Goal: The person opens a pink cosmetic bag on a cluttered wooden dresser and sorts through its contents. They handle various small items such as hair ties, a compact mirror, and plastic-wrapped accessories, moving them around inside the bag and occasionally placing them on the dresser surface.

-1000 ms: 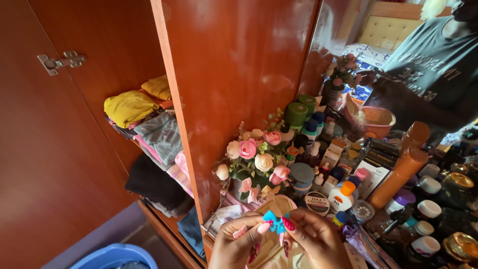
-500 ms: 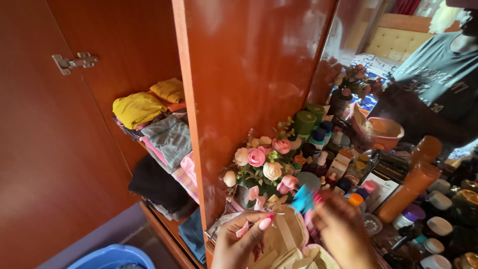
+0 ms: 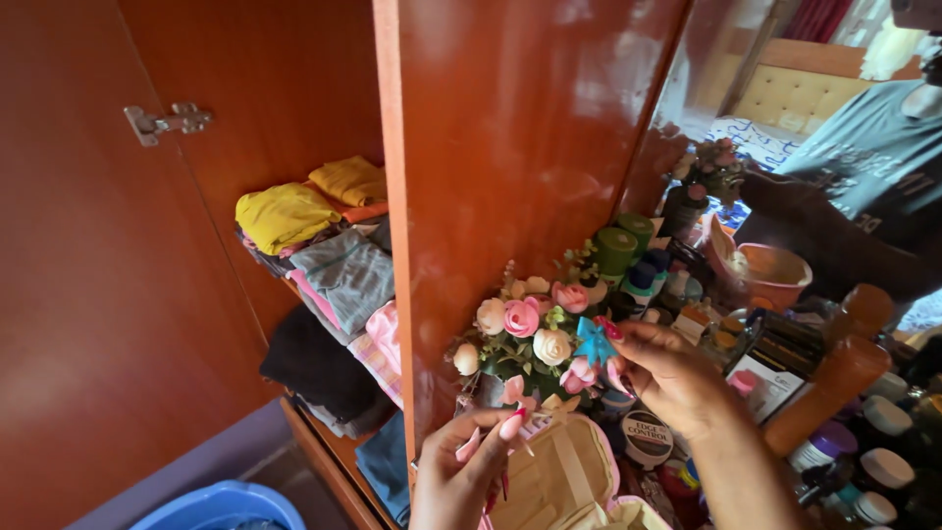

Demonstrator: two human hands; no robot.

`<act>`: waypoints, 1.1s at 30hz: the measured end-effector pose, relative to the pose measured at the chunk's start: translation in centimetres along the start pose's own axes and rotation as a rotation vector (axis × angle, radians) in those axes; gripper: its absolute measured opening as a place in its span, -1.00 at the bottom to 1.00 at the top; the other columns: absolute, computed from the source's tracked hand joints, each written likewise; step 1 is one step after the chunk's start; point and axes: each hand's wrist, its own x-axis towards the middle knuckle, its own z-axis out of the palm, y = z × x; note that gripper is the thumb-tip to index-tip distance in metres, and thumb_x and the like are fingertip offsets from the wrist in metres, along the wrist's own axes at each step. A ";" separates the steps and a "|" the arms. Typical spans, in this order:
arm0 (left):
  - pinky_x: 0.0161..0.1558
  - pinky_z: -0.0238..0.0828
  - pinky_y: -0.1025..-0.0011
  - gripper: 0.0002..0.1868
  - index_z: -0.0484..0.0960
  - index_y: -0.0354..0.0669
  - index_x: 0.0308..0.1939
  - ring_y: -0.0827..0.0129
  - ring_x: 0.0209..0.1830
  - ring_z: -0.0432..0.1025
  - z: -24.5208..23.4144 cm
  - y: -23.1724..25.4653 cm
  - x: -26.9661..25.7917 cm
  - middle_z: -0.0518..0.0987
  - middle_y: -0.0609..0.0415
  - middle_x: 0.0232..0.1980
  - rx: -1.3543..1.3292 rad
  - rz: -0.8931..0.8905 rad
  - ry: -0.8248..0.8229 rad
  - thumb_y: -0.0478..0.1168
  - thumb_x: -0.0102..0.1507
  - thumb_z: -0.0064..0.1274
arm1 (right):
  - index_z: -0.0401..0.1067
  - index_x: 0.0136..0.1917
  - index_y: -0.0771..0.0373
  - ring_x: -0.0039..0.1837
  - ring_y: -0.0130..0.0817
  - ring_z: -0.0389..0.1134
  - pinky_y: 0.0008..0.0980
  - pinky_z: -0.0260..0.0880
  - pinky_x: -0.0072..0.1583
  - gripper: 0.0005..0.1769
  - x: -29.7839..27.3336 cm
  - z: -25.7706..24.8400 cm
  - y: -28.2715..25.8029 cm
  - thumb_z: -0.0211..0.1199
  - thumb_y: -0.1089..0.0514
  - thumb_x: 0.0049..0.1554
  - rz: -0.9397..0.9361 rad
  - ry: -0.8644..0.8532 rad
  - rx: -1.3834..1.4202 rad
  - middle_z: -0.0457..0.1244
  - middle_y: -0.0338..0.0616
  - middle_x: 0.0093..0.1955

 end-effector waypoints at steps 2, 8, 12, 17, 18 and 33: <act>-0.64 0.13 0.50 -0.77 0.84 -0.53 -0.17 0.44 -0.71 0.20 0.3 0.8 -0.2 0.44 0.01 -0.64 0.031 -0.017 -0.011 -0.32 0.25 0.28 | 0.48 0.06 0.44 -0.19 -0.25 0.33 -0.35 0.37 -0.14 -0.74 -0.2 0.0 0.3 0.31 0.37 0.06 -0.001 -0.020 0.068 0.36 0.06 -0.14; -0.70 0.04 0.48 -0.66 0.80 -0.57 -0.19 0.46 -0.76 0.14 -0.1 0.0 0.5 0.54 -0.08 -0.58 0.015 -0.030 0.055 -0.21 0.28 0.20 | 0.45 -0.05 0.52 -0.19 -0.17 0.26 -0.30 0.28 -0.13 -0.71 -4.3 1.2 0.6 0.23 0.16 0.16 -0.105 -0.088 -0.268 0.28 0.09 -0.28; -0.71 -0.10 0.49 -0.67 0.77 -0.44 -0.19 0.43 -0.78 0.13 -0.3 0.2 0.8 0.47 -0.06 -0.66 0.037 -0.021 0.277 -0.13 0.30 0.18 | 0.54 -0.11 0.50 -0.26 -0.18 0.28 -0.28 0.28 -0.20 -0.81 -7.8 4.2 3.0 0.24 0.27 0.15 -0.195 0.145 -0.283 0.34 0.14 -0.30; -0.65 0.09 0.47 -0.66 0.71 -0.40 -0.06 0.37 -0.69 0.29 -0.1 0.2 1.2 0.45 -0.01 -0.60 0.121 -0.002 0.246 -0.16 0.25 0.24 | 0.58 0.04 0.60 -0.29 -0.26 0.23 -0.35 0.17 -0.21 -0.69 -9.0 8.0 4.8 0.24 0.26 0.16 -0.252 0.274 -0.210 0.34 0.14 -0.33; -0.62 0.09 0.48 -0.63 0.71 -0.39 0.00 0.37 -0.66 0.30 0.1 0.4 1.1 0.47 -0.02 -0.58 0.127 -0.018 0.197 -0.16 0.22 0.27 | 0.58 0.03 0.58 -0.28 -0.26 0.23 -0.39 0.12 -0.22 -0.72 -9.0 8.1 5.1 0.25 0.28 0.17 -0.218 0.300 -0.177 0.30 0.11 -0.33; -0.51 0.28 0.52 -0.70 0.85 -0.44 -0.12 0.42 -0.60 0.36 -1.0 0.2 1.7 0.55 0.01 -0.54 0.310 -0.068 0.018 -0.20 0.23 0.29 | 0.71 -0.15 0.51 -0.50 -0.24 0.22 -0.38 0.12 -0.37 -0.60 -10.8 8.2 9.5 0.30 0.07 0.13 -0.109 0.487 -0.488 0.29 0.07 -0.57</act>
